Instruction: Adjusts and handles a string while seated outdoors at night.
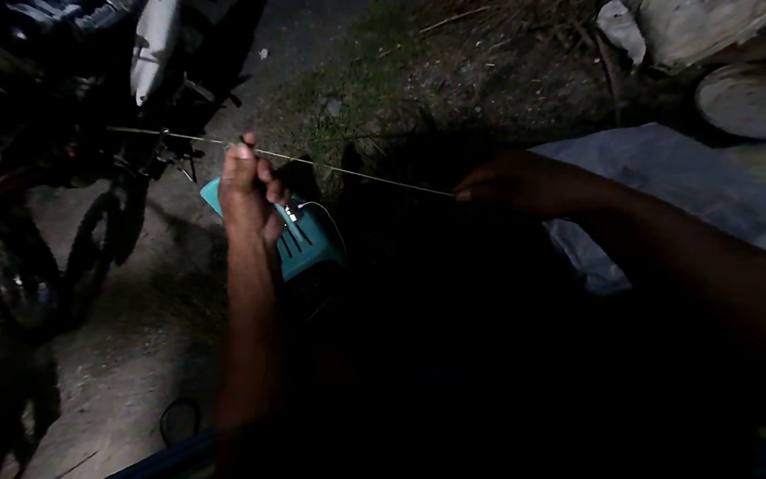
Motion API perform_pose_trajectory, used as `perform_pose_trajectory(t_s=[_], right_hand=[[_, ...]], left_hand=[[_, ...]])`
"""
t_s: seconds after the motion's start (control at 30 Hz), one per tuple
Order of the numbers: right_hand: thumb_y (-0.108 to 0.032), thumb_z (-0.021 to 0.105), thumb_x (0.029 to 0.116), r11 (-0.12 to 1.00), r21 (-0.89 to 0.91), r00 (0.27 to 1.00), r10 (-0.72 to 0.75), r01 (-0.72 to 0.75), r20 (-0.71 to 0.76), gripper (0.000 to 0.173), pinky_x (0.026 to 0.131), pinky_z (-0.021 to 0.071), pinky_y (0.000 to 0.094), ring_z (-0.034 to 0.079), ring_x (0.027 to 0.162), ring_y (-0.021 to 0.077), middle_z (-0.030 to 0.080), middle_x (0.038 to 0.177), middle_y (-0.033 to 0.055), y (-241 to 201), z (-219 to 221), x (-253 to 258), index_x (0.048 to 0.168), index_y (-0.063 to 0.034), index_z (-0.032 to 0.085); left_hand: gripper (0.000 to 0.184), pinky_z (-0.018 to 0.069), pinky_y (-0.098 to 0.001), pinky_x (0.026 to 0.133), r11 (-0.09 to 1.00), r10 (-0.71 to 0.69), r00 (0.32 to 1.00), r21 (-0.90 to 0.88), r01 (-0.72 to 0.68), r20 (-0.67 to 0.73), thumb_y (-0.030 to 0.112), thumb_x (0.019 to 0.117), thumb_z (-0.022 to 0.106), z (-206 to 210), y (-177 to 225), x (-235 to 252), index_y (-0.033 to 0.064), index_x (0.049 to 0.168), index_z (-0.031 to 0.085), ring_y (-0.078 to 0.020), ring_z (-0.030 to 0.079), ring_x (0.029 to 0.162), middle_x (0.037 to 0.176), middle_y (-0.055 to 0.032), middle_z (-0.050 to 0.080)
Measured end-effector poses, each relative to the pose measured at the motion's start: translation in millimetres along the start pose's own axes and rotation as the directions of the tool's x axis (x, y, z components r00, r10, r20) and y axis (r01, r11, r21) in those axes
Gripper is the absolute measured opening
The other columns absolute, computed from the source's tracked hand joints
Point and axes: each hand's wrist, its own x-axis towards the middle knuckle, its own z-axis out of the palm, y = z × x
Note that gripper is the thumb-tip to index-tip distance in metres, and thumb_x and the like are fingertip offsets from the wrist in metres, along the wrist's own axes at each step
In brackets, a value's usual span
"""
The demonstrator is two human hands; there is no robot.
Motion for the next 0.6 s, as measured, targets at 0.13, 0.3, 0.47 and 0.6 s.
perform_pose_trajectory(t_s=[0.13,0.3,0.47,0.6], right_hand=[[-0.022,0.048,0.1094,0.999,0.054,1.0,-0.001,0.002,-0.015,0.03,0.048,0.0493,0.0228,0.054,0.05,0.0053,0.062,0.068,0.0018,-9,7,0,0.111,-0.0039,0.072],[-0.022,0.052,0.108,0.994,0.109,0.996,0.003,0.006,-0.087,0.027,0.053,0.0528,0.024,0.057,0.055,0.0066,0.063,0.073,0.0037,-23,29,12,0.114,-0.0029,0.07],[-0.021,0.051,0.1088,0.991,0.111,0.994,0.083,-0.075,-0.068,0.028,0.055,0.0539,0.0253,0.059,0.057,0.0083,0.064,0.077,0.0053,-19,25,3,0.12,-0.0025,0.068],[-0.02,0.058,0.1056,0.987,0.157,0.985,0.057,-0.031,-0.161,0.022,0.057,0.0537,0.0255,0.059,0.059,0.0078,0.066,0.08,0.0052,-21,34,7,0.113,-0.0042,0.07]], left_hand=[[0.023,0.0465,-0.017,0.043,0.999,-0.026,0.996,0.035,0.023,0.08,0.028,0.1117,0.032,24,-10,-18,0.0237,0.125,0.05,-0.0001,0.048,0.045,0.062,0.0134,0.054],[0.028,0.0452,-0.0165,0.043,0.946,-0.32,0.879,0.173,0.274,0.355,0.021,0.1083,0.045,95,-48,-67,0.0145,0.133,0.057,-0.0026,0.05,0.049,0.07,0.0054,0.056],[0.022,0.0471,-0.0175,0.045,0.973,-0.229,0.933,0.081,0.215,0.276,0.023,0.1088,0.041,74,-40,-45,0.0157,0.124,0.055,-0.0023,0.05,0.049,0.068,0.0089,0.055],[0.025,0.045,-0.0168,0.042,0.951,-0.297,0.911,0.177,0.255,0.285,0.025,0.1086,0.045,91,-48,-67,0.0177,0.13,0.054,-0.0028,0.048,0.048,0.068,0.0063,0.052]])
